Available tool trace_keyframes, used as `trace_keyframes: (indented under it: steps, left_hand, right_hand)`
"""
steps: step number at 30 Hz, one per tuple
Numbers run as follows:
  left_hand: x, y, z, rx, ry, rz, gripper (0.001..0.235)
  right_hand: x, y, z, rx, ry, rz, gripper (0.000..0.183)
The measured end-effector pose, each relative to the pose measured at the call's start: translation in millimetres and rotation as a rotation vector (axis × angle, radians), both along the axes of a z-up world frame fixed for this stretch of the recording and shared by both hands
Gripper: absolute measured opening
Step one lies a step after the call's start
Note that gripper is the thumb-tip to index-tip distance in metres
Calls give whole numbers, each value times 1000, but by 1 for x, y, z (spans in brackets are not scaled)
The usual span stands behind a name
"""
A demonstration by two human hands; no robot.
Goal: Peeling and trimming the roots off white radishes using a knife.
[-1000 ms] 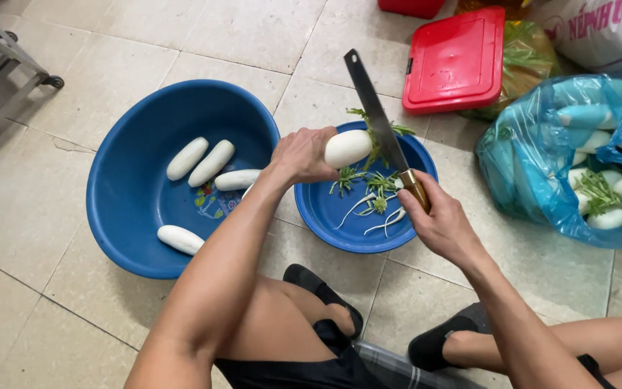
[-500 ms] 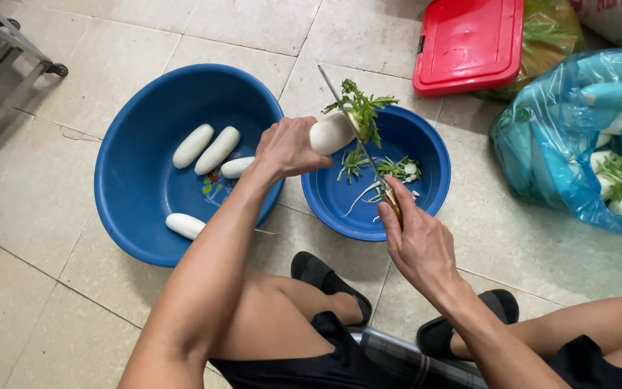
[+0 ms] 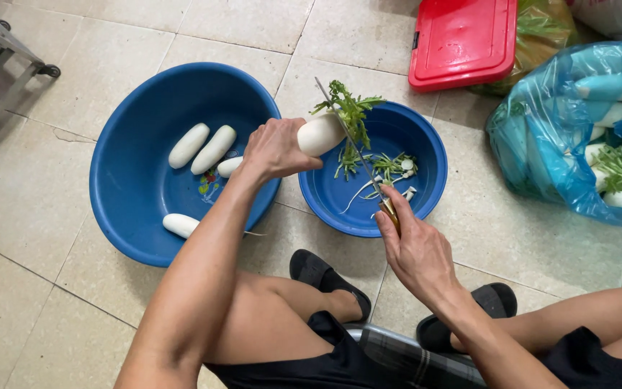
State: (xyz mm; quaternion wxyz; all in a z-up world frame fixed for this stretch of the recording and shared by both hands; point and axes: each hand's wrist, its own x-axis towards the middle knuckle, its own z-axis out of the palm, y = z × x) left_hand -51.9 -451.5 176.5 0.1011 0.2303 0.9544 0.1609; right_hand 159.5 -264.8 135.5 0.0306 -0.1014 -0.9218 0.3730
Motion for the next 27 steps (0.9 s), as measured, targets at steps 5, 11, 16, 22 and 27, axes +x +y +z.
trace_keyframes:
  steps: [5,11,16,22,27]
  left_hand:
    - [4,4,0,1,-22,-13,49]
    - [1,-1,1,-37,-12,-2,49]
    - [7,-1,-13,-72,-47,41,49]
    - [5,5,-39,26,34,-89,49]
    - [0,-3,-33,432,-163,360,63]
  right_hand:
    - [-7,3,-3,5,-20,5,47]
    - [4,7,-7,-27,-88,54,47]
    - [-11,7,-18,-91,-235,22,50]
    - [-30,19,-100,-191,-42,44,49]
    - [-15,7,-18,-377,-331,-216,54]
